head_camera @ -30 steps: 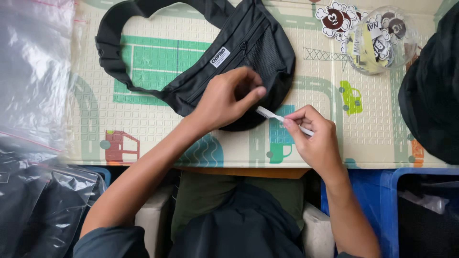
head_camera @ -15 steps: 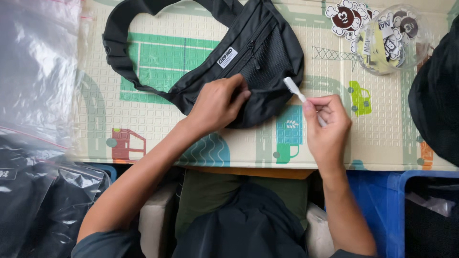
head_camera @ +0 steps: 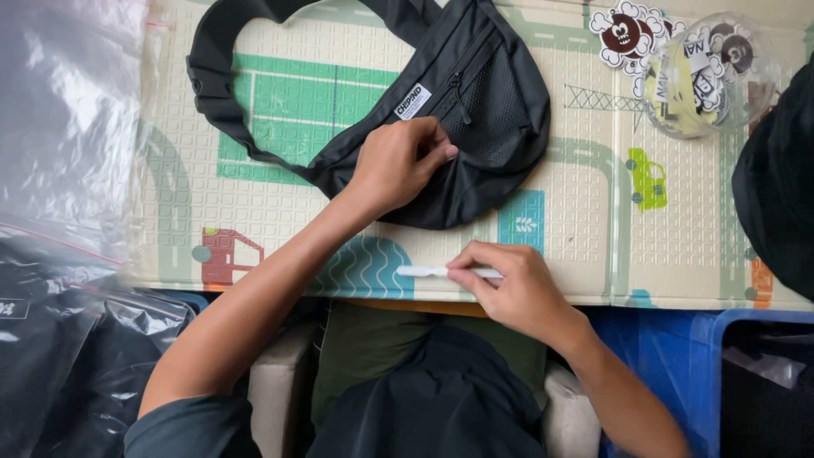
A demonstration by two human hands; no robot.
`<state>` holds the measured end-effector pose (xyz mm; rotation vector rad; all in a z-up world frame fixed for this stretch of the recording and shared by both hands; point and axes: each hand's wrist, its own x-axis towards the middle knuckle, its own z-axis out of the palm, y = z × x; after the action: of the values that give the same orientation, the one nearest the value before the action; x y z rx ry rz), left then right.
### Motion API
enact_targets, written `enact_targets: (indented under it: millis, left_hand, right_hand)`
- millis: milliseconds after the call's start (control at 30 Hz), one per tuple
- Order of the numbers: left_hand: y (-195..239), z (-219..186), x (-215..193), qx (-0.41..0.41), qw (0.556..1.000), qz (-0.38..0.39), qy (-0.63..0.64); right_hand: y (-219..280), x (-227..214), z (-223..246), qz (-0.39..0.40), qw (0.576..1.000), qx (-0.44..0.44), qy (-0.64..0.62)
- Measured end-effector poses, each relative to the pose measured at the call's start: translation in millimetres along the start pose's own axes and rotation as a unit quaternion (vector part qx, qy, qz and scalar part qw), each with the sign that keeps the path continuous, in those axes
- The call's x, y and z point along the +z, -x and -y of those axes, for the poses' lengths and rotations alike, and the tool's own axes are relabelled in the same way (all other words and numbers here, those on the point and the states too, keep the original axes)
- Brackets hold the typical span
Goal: The person removes a black bag from a plastic package and places it on a table. They then use a white marker to wipe the surface of the bag, cleaning the exterior and the zipper area.
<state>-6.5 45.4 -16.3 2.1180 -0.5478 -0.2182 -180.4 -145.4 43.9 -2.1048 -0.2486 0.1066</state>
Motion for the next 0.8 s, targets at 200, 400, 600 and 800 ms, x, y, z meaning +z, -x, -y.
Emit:
enact_targets:
  millis: [200,400,600,800]
  left_hand:
    - [-4,-7,22,-0.011,0.999,0.022,0.027]
    - [26,-46,-32,0.125,0.971,0.109,-0.173]
    - [19,-9,-24,0.092,0.988,0.105,-0.064]
    - [15,-2,-25,0.041,0.993,0.100,0.053]
  right_hand:
    - [-18,-48,-25,-0.128,0.972,-0.032,0.196]
    - [-7,-48,-36,-0.148,0.972,0.001,0.181]
    - [7,5,7,0.046,0.999,0.010,0.017]
    - [-2,-27,-36,-0.157,0.966,-0.026,0.205]
